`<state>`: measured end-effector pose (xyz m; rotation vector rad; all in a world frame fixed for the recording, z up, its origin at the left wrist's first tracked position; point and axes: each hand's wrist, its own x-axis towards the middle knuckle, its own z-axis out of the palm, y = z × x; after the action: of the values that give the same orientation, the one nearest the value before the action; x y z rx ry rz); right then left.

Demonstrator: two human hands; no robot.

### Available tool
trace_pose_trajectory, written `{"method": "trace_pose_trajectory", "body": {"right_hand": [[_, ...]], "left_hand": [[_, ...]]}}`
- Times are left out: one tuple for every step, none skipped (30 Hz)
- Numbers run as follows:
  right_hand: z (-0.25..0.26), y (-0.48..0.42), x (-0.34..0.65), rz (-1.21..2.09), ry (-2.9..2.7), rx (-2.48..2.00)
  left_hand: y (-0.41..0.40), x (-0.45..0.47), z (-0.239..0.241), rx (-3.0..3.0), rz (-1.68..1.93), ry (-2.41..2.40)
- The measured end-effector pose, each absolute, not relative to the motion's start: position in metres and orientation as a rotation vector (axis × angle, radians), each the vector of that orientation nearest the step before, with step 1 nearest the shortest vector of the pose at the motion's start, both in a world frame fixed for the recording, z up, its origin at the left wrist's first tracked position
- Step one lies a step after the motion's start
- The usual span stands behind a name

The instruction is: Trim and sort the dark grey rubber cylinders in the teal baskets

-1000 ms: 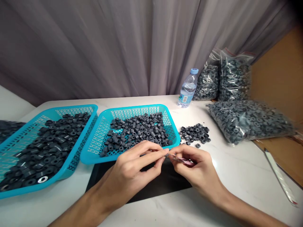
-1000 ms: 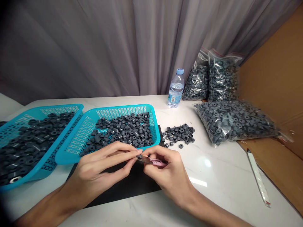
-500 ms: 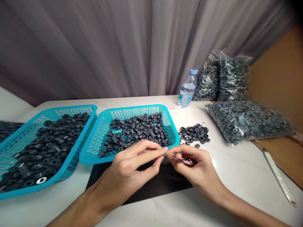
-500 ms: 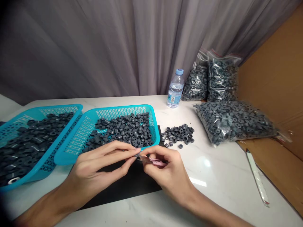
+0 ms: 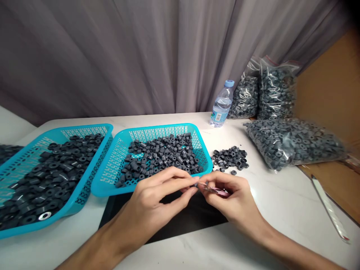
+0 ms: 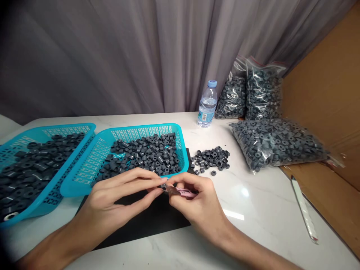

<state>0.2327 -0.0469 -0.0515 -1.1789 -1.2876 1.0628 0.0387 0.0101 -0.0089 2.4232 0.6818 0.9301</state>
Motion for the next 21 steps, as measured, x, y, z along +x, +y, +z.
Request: {"method": "trace_pose_trajectory", "body": {"right_hand": [[-0.051,-0.047,0.233,1.06,-1.292,-1.18],[-0.051,-0.047,0.233,1.052,-1.298,-1.181],[-0.051,-0.046,0.233,1.037,-1.301,-1.181],[-0.051,-0.046,0.234,1.014,-1.299,-1.181],[-0.05,-0.046,0.234,0.988,-1.297,-1.182],[-0.049,-0.045,0.236,0.963,-1.299,-1.184],[-0.048,-0.044,0.238,0.943,-1.307,-1.185],[-0.047,-0.044,0.24,0.922,-1.324,-1.185],[-0.046,-0.043,0.243,0.903,-1.354,-1.185],[-0.045,-0.042,0.246,0.874,-1.396,-1.181],[-0.044,-0.042,0.248,0.832,-1.448,-1.173],[-0.042,-0.041,0.251,0.781,-1.499,-1.163],[-0.041,-0.04,0.253,0.73,-1.55,-1.15],[-0.041,-0.04,0.254,0.687,-1.596,-1.133],[-0.04,-0.04,0.255,0.653,-1.631,-1.112],[-0.04,-0.04,0.255,0.628,-1.656,-1.092],[-0.04,-0.041,0.254,0.612,-1.674,-1.074],[-0.04,-0.041,0.253,0.596,-1.687,-1.058],[-0.041,-0.042,0.252,0.58,-1.699,-1.047],[-0.042,-0.042,0.251,0.567,-1.708,-1.04],[-0.043,-0.042,0.25,0.558,-1.717,-1.039]], "left_hand": [[0.01,0.039,-0.008,2.363,0.91,0.707],[0.01,0.04,-0.007,2.292,0.886,0.73],[0.011,0.04,-0.007,2.21,0.858,0.756],[0.012,0.041,-0.007,2.12,0.832,0.787],[0.012,0.042,-0.006,2.026,0.808,0.819],[0.013,0.042,-0.006,1.933,0.787,0.851],[0.013,0.042,-0.006,1.845,0.77,0.877],[0.014,0.042,-0.005,1.767,0.76,0.893],[0.014,0.042,-0.004,1.699,0.751,0.901],[0.014,0.041,-0.003,1.641,0.744,0.899],[0.015,0.041,-0.002,1.59,0.738,0.894],[0.015,0.04,0.0,1.546,0.733,0.891],[0.015,0.04,0.002,1.506,0.733,0.888],[0.014,0.039,0.003,1.468,0.732,0.887],[0.014,0.039,0.004,1.434,0.735,0.881],[0.014,0.039,0.005,1.401,0.736,0.875],[0.013,0.038,0.005,1.373,0.736,0.865],[0.013,0.038,0.006,1.352,0.734,0.853],[0.013,0.038,0.006,1.337,0.729,0.844],[0.012,0.038,0.006,1.328,0.725,0.84],[0.012,0.038,0.006,1.322,0.723,0.84]]}}
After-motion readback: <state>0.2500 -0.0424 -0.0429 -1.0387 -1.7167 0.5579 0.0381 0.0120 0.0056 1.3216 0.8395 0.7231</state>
